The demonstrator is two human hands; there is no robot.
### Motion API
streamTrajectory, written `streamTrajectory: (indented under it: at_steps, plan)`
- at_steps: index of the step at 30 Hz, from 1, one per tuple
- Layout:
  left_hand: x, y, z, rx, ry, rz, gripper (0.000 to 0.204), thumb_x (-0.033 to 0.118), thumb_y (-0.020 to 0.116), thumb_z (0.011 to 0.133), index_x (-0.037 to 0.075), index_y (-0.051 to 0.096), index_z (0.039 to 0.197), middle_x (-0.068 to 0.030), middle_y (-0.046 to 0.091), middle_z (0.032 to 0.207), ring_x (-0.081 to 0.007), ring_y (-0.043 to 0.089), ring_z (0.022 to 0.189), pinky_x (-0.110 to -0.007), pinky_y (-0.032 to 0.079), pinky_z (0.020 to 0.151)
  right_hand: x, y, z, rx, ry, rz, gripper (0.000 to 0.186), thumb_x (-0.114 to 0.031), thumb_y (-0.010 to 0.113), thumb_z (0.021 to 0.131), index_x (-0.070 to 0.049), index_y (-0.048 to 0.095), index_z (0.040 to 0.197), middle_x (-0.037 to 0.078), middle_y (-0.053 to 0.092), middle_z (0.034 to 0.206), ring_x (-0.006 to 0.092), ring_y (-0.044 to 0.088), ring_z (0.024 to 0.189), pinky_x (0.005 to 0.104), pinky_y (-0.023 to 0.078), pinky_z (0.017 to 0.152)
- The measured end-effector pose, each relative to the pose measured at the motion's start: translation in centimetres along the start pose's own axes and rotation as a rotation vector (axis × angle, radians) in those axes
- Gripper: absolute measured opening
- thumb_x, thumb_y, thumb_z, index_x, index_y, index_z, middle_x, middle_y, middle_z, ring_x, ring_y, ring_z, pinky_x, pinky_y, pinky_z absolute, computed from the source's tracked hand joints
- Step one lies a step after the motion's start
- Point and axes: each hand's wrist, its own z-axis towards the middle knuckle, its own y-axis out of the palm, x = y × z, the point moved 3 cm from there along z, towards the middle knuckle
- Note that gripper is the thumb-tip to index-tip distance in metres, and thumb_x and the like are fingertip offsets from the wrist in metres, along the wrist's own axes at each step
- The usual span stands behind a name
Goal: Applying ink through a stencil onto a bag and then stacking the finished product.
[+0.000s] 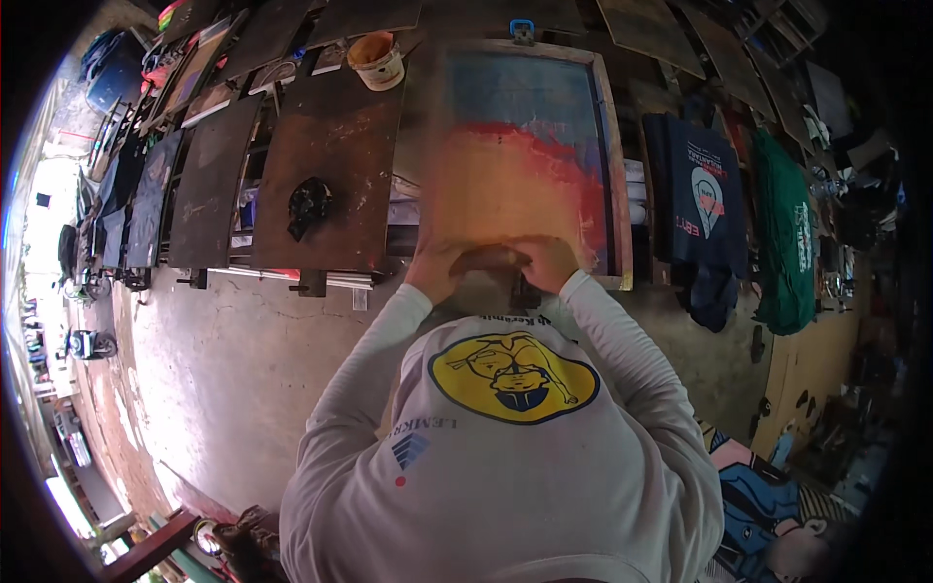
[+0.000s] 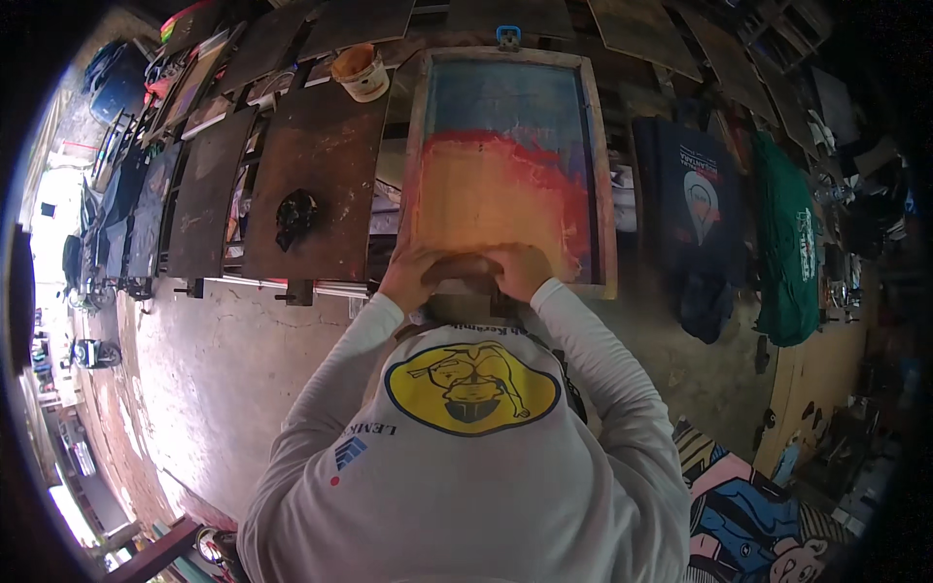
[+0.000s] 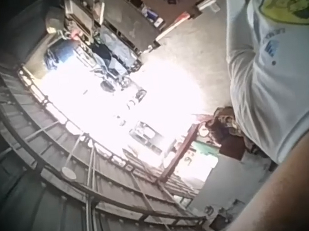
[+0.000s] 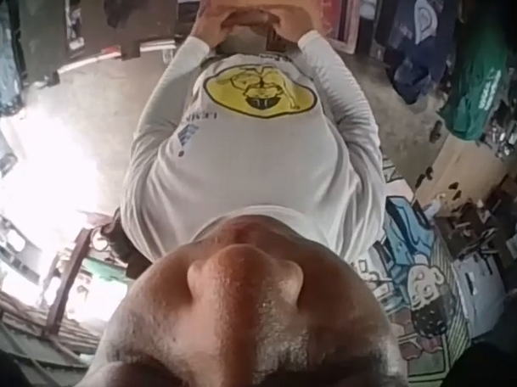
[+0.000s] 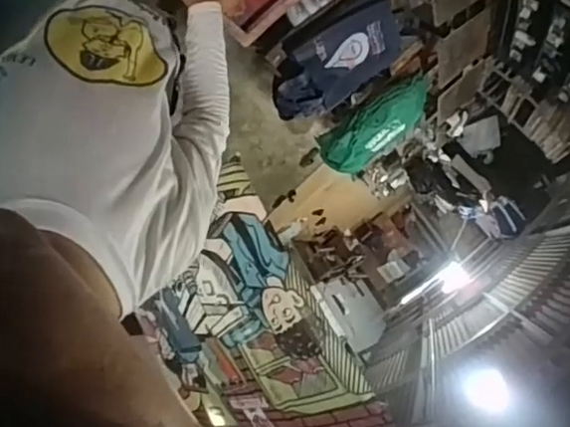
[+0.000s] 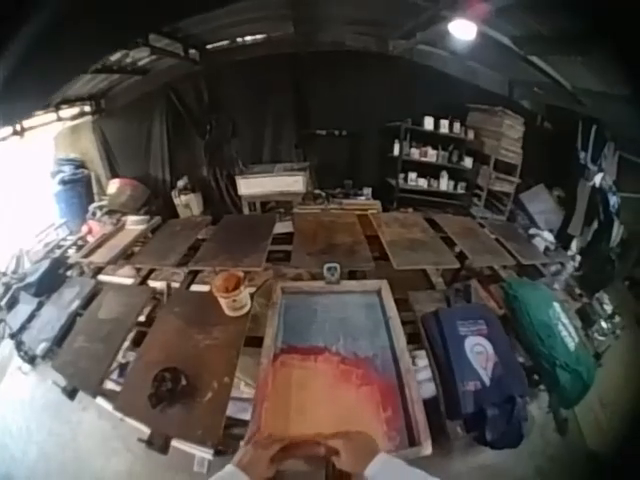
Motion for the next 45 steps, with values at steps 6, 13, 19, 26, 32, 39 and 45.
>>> streamTrajectory:
  at_steps: [6, 13, 19, 26, 32, 39, 45]
  plan:
    - [-3.9, -4.3, 3.6, 0.328, -0.089, -0.175, 0.039, 0.02, 0.074, 0.08, 0.007, 0.065, 0.115, -0.015, 0.063, 0.124, -0.0342, 0.052, 0.124, -0.043, 0.04, 0.106, 2.7, -3.6, 1.0, 0.283, 0.21, 0.052, 0.033, -0.017, 0.069, 0.083, -0.006, 0.066, 0.114, 0.018, 0.069, 0.097, 0.03, 0.068, 0.088, 0.0371, 0.055, 0.075]
    - [-7.9, -4.3, 2.5, 0.364, -0.097, -0.127, 0.04, 0.023, 0.076, 0.08, 0.007, 0.065, 0.115, -0.0151, 0.06, 0.128, -0.0376, 0.048, 0.13, -0.044, 0.038, 0.11, 6.0, -1.9, -1.3, 0.643, 0.609, 0.787, 0.033, -0.029, 0.069, 0.088, -0.001, 0.064, 0.106, 0.012, 0.064, 0.081, 0.0198, 0.066, 0.077, 0.0365, 0.052, 0.07]
    - [-8.6, 0.3, 0.9, 0.163, -0.178, -0.112, 0.059, 0.025, 0.076, 0.079, 0.009, 0.053, 0.131, -0.0199, 0.044, 0.145, -0.0393, 0.037, 0.138, -0.045, 0.033, 0.114, 9.2, 1.4, -5.3, 0.633, 0.743, 0.463, 0.042, -0.033, 0.069, 0.088, 0.002, 0.06, 0.11, 0.018, 0.068, 0.089, 0.0313, 0.067, 0.083, 0.0422, 0.051, 0.074]
    - [-7.1, 3.4, -0.8, 0.134, -0.185, -0.227, 0.095, 0.029, 0.075, 0.081, 0.004, 0.02, 0.153, -0.0243, 0.021, 0.157, -0.0411, 0.021, 0.146, -0.045, 0.026, 0.118, 8.5, -1.0, -6.9, 0.513, 0.744, 0.056, 0.037, -0.023, 0.074, 0.083, 0.001, 0.062, 0.109, 0.014, 0.069, 0.095, 0.0267, 0.067, 0.086, 0.0353, 0.052, 0.076]
    - [-7.2, 4.6, -1.0, 0.163, -0.318, -0.23, 0.098, 0.034, 0.073, 0.083, 0.0, 0.013, 0.153, -0.029, 0.015, 0.157, -0.0414, 0.019, 0.146, -0.042, 0.025, 0.118, 11.8, -0.1, -8.7, 0.478, 0.669, 0.274, 0.039, -0.01, 0.076, 0.08, 0.0, 0.06, 0.113, 0.013, 0.068, 0.101, 0.0236, 0.066, 0.094, 0.0342, 0.052, 0.081]
    - [-5.9, 3.9, 0.1, 0.214, -0.305, -0.019, 0.097, 0.04, 0.072, 0.082, 0.004, 0.016, 0.154, -0.0264, 0.016, 0.158, -0.0437, 0.026, 0.142, -0.046, 0.034, 0.113, 12.0, -0.6, -9.6, 0.525, 0.585, 0.283, 0.029, -0.006, 0.072, 0.081, -0.003, 0.062, 0.108, 0.009, 0.068, 0.089, 0.0206, 0.067, 0.08, 0.0323, 0.054, 0.073]
    - [-4.4, 3.9, -0.8, 0.202, -0.416, 0.036, 0.095, 0.046, 0.07, 0.083, 0.01, 0.018, 0.154, -0.0224, 0.021, 0.158, -0.0412, 0.034, 0.139, -0.046, 0.04, 0.108, 11.4, -6.7, -10.2, 0.563, 0.54, 0.302, 0.022, -0.007, 0.071, 0.082, -0.003, 0.065, 0.103, 0.011, 0.071, 0.093, 0.0218, 0.069, 0.082, 0.0332, 0.054, 0.075]
